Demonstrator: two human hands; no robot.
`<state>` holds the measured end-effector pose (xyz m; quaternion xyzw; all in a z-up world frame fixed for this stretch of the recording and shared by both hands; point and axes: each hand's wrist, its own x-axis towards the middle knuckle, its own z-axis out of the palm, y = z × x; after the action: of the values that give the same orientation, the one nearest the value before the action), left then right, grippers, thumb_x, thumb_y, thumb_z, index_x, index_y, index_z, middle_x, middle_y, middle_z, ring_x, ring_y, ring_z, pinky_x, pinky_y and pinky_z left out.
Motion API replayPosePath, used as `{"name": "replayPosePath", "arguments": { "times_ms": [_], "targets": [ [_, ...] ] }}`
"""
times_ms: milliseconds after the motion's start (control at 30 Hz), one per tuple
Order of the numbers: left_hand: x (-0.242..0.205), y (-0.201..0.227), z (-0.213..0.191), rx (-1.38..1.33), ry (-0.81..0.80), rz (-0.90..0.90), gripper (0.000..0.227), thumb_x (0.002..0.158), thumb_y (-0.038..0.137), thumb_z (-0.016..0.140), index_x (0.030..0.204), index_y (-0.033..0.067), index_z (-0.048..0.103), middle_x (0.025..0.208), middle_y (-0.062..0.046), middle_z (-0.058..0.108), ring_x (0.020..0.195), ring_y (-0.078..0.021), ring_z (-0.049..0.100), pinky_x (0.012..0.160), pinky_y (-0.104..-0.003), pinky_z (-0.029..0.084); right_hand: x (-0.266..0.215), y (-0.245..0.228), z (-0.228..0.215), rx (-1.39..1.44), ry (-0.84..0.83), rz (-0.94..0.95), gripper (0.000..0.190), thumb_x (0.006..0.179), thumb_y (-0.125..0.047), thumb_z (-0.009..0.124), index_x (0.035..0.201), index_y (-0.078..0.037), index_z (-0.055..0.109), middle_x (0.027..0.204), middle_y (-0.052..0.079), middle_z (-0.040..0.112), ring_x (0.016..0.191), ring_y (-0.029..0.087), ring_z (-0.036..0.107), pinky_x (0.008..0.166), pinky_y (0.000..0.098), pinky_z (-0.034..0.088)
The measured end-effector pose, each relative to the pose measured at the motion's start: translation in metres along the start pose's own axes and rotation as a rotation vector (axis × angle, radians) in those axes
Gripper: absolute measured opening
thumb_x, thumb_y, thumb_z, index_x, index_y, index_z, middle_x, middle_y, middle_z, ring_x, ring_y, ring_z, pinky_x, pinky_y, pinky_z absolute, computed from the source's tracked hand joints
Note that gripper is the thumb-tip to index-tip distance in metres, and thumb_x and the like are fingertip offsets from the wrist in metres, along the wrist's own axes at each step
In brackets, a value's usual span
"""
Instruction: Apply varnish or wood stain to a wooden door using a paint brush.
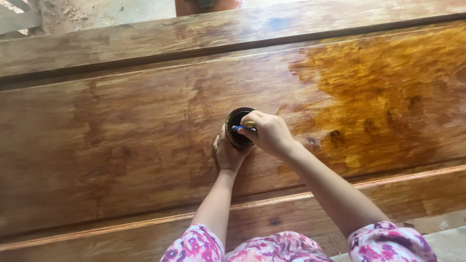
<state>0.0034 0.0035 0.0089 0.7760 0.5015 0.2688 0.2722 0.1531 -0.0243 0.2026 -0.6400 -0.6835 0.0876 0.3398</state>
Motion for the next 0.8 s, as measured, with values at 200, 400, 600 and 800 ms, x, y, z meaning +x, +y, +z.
{"name": "replayPosePath", "arguments": {
  "times_ms": [200,400,600,800],
  "targets": [
    [0.002,0.005,-0.002,0.009,0.004,-0.005,0.12,0.062,0.063,0.09,0.149,0.0039,0.033,0.14,-0.017,0.057,0.133,-0.0316,0.052,0.118,-0.052,0.031,0.014,-0.011,-0.026,-0.079,-0.017,-0.008,0.023,0.096,-0.028,0.075,0.097,-0.007,0.065,0.091,0.011,0.074,0.073,0.029,0.073,0.06,0.0399,0.058],
    [0.005,0.011,-0.01,-0.026,-0.035,-0.043,0.119,0.061,0.062,0.089,0.151,0.0063,0.036,0.143,-0.013,0.057,0.135,-0.0276,0.052,0.119,-0.051,0.031,0.033,-0.014,-0.038,-0.178,-0.067,-0.102,0.023,0.098,-0.028,0.071,0.1,-0.007,0.064,0.086,0.011,0.073,0.07,0.03,0.072,0.059,0.0403,0.057],
    [0.003,0.006,-0.005,0.03,-0.036,-0.015,0.119,0.062,0.063,0.089,0.151,0.0053,0.035,0.146,-0.015,0.053,0.137,-0.0268,0.049,0.118,-0.051,0.029,0.051,-0.015,-0.033,-0.274,-0.085,-0.204,0.018,0.097,-0.022,0.068,0.095,-0.007,0.06,0.078,0.011,0.068,0.066,0.03,0.069,0.057,0.0406,0.055],
    [0.002,0.007,-0.006,0.003,-0.032,-0.032,0.119,0.063,0.064,0.086,0.152,0.0045,0.033,0.144,-0.013,0.055,0.136,-0.0255,0.05,0.12,-0.05,0.031,0.053,-0.018,-0.033,-0.334,-0.119,-0.23,0.017,0.096,-0.02,0.068,0.096,-0.006,0.059,0.077,0.01,0.067,0.064,0.029,0.068,0.055,0.039,0.055]
  ]
}}
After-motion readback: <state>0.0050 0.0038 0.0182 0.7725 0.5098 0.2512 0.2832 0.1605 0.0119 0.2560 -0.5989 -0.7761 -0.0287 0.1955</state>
